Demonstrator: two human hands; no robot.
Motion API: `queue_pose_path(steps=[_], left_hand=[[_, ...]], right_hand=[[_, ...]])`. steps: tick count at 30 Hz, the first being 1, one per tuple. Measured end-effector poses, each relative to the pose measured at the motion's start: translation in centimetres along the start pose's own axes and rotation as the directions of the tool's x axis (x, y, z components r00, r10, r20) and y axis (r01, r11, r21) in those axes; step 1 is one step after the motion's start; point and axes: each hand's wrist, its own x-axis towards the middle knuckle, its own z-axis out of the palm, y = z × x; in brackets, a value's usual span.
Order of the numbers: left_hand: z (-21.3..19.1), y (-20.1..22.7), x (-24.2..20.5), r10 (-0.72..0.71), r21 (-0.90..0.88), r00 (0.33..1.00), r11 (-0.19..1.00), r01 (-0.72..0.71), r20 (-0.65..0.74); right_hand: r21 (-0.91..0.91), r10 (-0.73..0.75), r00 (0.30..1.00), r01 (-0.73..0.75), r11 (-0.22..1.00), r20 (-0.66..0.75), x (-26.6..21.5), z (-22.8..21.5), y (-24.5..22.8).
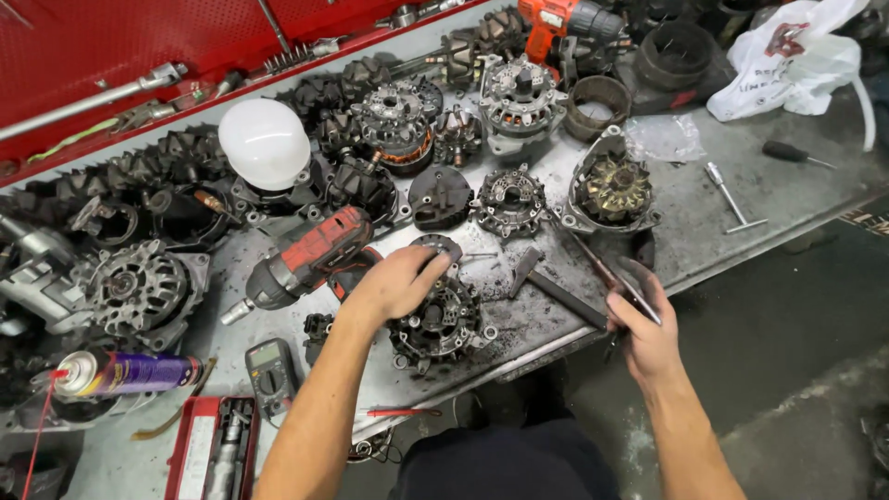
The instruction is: The person uses a hammer to tap a cylindrical metal part into a circular mechanical component on a workbench. They then use a T-handle wrench to tighten bolts on the component, rotating it to access different sides. The workbench is cluttered with various disassembled car parts and tools.
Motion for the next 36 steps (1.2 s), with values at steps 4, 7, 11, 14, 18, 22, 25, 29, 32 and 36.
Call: queue_pose_path(steps=[4, 7, 11, 14, 18, 22, 25, 29, 32, 36], left_hand=[[2.0, -1.8, -1.7, -0.007, 0.033, 0.997, 0.999, 0.009, -0.075], [2.5, -1.2, -2.5, -0.176, 0.144, 0.984, 0.973, 0.180, -0.036], [4.2, -0.8, -4.1, -0.133, 0.155, 0.987, 0.977, 0.146, -0.092], [5.8, -1.0, -4.6, -0.123, 0.125, 0.986, 0.983, 0.136, -0.111], [6.8, -1.1, -4.7, -0.161, 0.142, 0.974, 0.973, 0.184, -0.162], [6.9, -0.8, -4.7, -0.183, 0.127, 0.967, 0.970, 0.207, -0.179], [7.1, -0.6, -4.7, -0.214, 0.102, 0.963, 0.967, 0.232, -0.165], [7.4, -0.4, -4.8, -0.227, 0.096, 0.957, 0.964, 0.247, -0.180], [7.2, 0.2, -4.8, -0.243, 0.079, 0.954, 0.962, 0.260, -0.179], [7.2, 0.5, -4.8, -0.282, 0.063, 0.946, 0.953, 0.295, -0.157]], right_hand=[[0.118, -0.037, 0.994, 0.024, 0.993, 0.103, 0.5, 0.1, 0.3], [0.397, -0.093, 0.942, -0.046, 0.916, 0.322, 0.8, 1.6, -1.0], [0.524, -0.037, 0.941, -0.153, 0.838, 0.336, 0.2, 6.8, -2.8], [0.530, -0.148, 0.911, -0.087, 0.843, 0.384, 1.2, 10.1, -1.0], [0.586, -0.224, 0.847, -0.122, 0.801, 0.483, 3.4, 13.1, 3.0], [0.491, -0.158, 0.826, -0.157, 0.857, 0.540, 2.8, 15.4, 2.6], [0.433, -0.144, 0.794, -0.161, 0.887, 0.591, 2.4, 16.0, 1.5], [0.341, -0.150, 0.660, -0.171, 0.924, 0.736, 2.8, 16.3, -0.8], [0.302, -0.134, 0.531, -0.244, 0.922, 0.837, 3.7, 15.8, -1.1], [0.264, -0.081, 0.487, -0.319, 0.910, 0.870, 5.4, 15.6, -0.3]])
